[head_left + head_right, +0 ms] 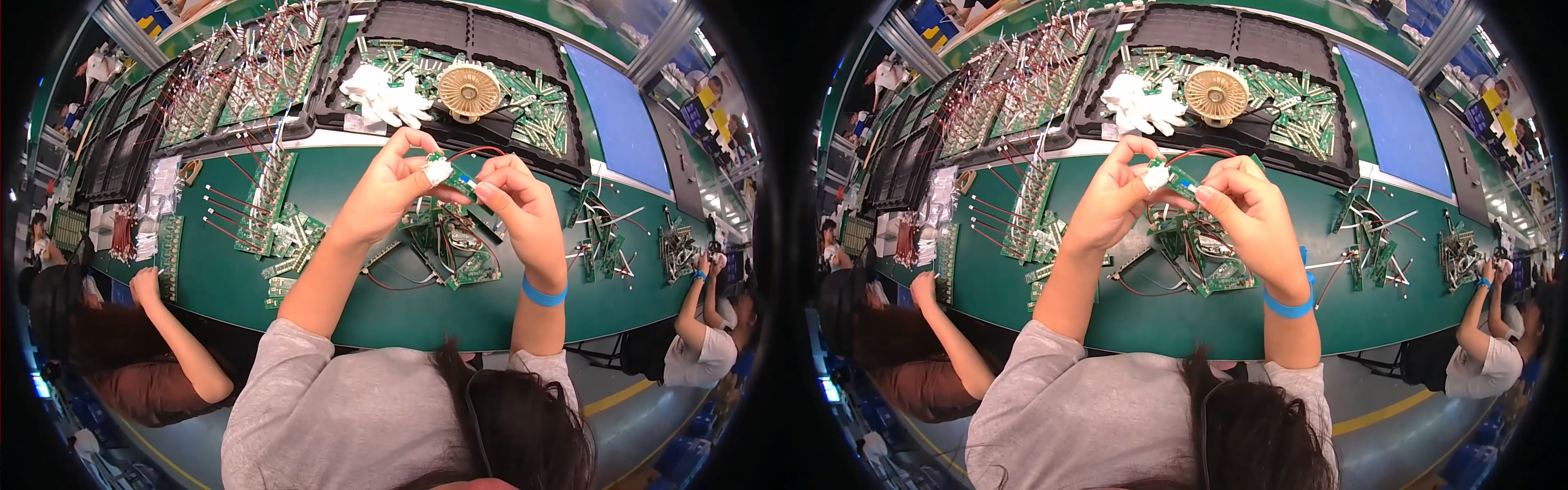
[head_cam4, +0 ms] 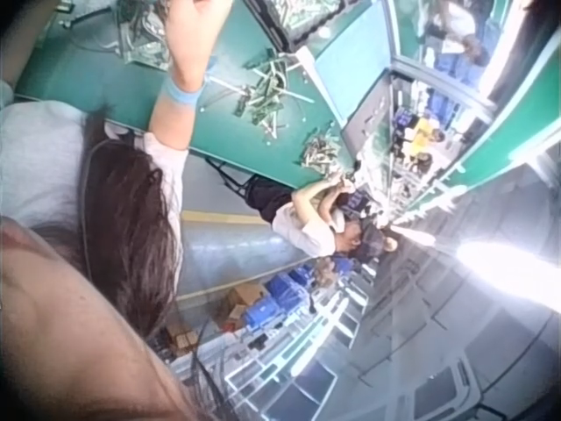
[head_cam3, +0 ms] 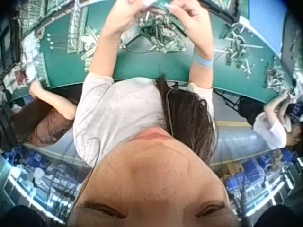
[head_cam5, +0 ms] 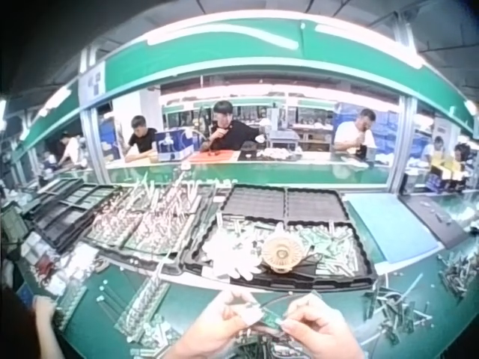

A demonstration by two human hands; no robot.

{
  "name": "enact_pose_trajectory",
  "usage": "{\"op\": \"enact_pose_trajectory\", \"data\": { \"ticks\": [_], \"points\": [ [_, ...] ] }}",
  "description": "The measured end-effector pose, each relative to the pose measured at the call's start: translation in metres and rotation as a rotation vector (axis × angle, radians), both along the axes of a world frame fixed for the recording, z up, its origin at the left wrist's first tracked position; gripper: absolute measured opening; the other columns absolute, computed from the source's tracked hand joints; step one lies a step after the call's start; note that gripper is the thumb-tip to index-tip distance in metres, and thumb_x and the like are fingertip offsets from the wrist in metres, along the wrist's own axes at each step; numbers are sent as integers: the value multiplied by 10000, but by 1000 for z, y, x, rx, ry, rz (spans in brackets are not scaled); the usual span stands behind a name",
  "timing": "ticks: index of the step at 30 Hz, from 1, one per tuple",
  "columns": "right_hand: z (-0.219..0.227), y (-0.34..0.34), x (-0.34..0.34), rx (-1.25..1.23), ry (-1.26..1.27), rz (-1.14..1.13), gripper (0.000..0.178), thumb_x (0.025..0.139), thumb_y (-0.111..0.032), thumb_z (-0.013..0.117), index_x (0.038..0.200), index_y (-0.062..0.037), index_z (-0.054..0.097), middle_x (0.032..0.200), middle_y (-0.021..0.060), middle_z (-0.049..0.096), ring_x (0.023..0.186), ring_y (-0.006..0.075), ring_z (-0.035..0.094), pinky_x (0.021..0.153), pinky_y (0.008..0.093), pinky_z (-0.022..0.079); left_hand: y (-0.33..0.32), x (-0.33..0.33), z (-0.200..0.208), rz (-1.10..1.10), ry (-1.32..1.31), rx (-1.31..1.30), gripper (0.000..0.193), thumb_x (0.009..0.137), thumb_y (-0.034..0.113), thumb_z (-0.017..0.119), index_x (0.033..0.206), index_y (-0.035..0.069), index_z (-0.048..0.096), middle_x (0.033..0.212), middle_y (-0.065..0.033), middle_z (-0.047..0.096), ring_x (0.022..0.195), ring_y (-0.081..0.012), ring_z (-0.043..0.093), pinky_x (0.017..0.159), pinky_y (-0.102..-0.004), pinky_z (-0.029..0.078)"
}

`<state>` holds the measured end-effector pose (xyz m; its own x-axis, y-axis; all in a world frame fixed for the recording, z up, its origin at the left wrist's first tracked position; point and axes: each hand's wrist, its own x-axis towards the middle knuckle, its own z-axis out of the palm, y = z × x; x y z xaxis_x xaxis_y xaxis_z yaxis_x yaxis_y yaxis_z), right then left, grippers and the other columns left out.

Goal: The person assembles circuit boards by plugging wire connectors into the boards by hand and placing them on the table.

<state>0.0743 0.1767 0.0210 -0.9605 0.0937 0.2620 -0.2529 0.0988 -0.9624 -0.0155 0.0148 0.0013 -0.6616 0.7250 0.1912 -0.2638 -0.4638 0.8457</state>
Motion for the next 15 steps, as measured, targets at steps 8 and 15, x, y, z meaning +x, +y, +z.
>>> {"op": "enact_pose_trajectory", "data": {
  "ticks": [8, 15],
  "points": [
    [-1, -5, 1, -32, 1, -40, 90, 776, -53, 605, 743, 27, 580, 854, 34, 471, 726, 76, 428, 589, 203, 351, 1, 1, -4, -49, -58, -37, 219, 857, 75, 518, 1025, 64, 378, 834, -102, 615, 786, -215, 644, 638, -231, 489],
    [2, -4, 2, 11, -13, -48, 91, 772, -45, 605, 725, 29, 581, 843, 35, 477, 726, 80, 434, 603, 203, 363, 2, 3, -3, -61, -66, 14, 218, 855, 65, 512, 1026, 63, 376, 844, -105, 610, 794, -214, 643, 638, -227, 484]
  ]
}}
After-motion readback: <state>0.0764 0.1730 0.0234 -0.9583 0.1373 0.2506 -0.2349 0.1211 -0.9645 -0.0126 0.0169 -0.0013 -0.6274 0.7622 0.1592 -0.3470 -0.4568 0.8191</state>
